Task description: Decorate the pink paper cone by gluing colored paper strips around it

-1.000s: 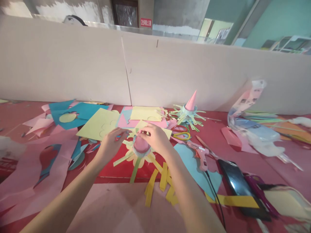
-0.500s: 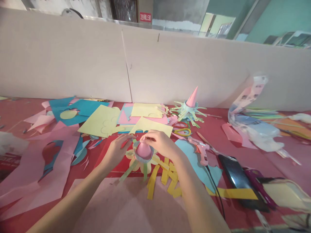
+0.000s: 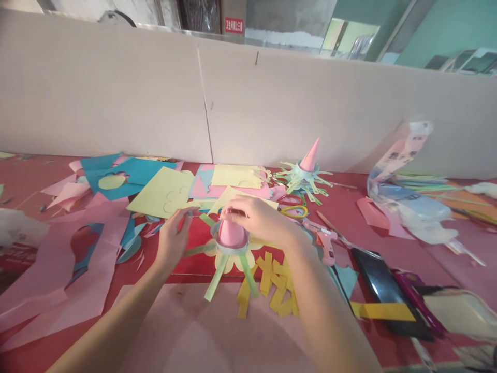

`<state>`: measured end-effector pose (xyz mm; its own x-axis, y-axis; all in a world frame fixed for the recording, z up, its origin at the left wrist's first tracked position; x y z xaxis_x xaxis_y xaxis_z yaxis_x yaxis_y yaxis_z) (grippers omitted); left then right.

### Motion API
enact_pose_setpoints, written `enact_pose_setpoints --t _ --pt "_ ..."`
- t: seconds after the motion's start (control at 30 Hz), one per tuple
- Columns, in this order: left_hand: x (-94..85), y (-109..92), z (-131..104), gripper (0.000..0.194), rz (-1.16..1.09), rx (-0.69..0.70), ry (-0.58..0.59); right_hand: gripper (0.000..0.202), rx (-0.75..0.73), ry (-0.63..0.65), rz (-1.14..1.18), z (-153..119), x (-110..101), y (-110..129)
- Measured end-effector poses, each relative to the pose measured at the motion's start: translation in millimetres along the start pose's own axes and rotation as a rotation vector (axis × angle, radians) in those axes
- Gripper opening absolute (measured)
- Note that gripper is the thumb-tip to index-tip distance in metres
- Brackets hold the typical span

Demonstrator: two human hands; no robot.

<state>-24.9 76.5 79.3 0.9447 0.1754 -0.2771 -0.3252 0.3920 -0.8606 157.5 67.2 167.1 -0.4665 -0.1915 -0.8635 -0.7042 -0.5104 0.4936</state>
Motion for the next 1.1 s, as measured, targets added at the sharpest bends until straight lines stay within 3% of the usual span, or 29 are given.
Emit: enact_pose_setpoints --t 0.1,0.2,0.3,0.4,0.47,0.57,0.7,0.9,1.1 --pt "2.0 2.4 0.3 0.026 0.036 -0.001 0.024 0.024 0.025 0.05 0.054 -2.4 34.8 -13.8" --pt "13.2 7.1 -3.1 0.024 0.044 -0.023 0.11 0.027 0.082 0.067 0.106 -12.5 54.1 -30.3" --pt "29.9 11.8 -9.9 0.024 0.035 -0.023 0.235 0.035 0.168 -0.047 0.15 -29.1 47.8 -53.5" --pt "45.4 20.4 -18.1 0.034 0.033 -0.045 0.332 0.035 0.439 -0.264 0.02 -51.0 31.4 -96.0" --pt "53.0 28.2 -23.0 0.039 0.039 -0.071 0.365 0.027 0.648 -0.309 -0.089 -64.6 30.1 -124.5" --pt "60.6 35.0 -28.3 0.047 0.05 -0.043 0.4 0.023 0.797 -0.3 -0.082 -72.2 40.9 -151.0" --pt "63.0 38.3 -30.5 0.05 0.063 -0.019 0.412 0.034 0.77 -0.303 0.013 -62.3 58.5 -159.9" --pt "63.7 33.0 -29.5 0.052 0.084 -0.013 0.434 0.029 0.556 -0.478 0.099 -30.4 65.9 -163.2" --pt "64.4 36.1 -30.4 0.051 0.078 -0.045 0.439 0.021 0.46 -0.568 0.116 -9.4 51.8 -158.4"
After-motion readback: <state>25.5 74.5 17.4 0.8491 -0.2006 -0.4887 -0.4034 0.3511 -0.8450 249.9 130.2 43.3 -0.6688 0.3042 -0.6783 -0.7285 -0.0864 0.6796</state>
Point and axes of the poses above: each hand's wrist, its own z-axis towards the middle knuckle, its own x-axis out of the palm, y = z × x, the point moved 7 cm from there along z, towards the middle knuckle, and after that the axes turned 13 degrees about -z, right-handed, at the moved point
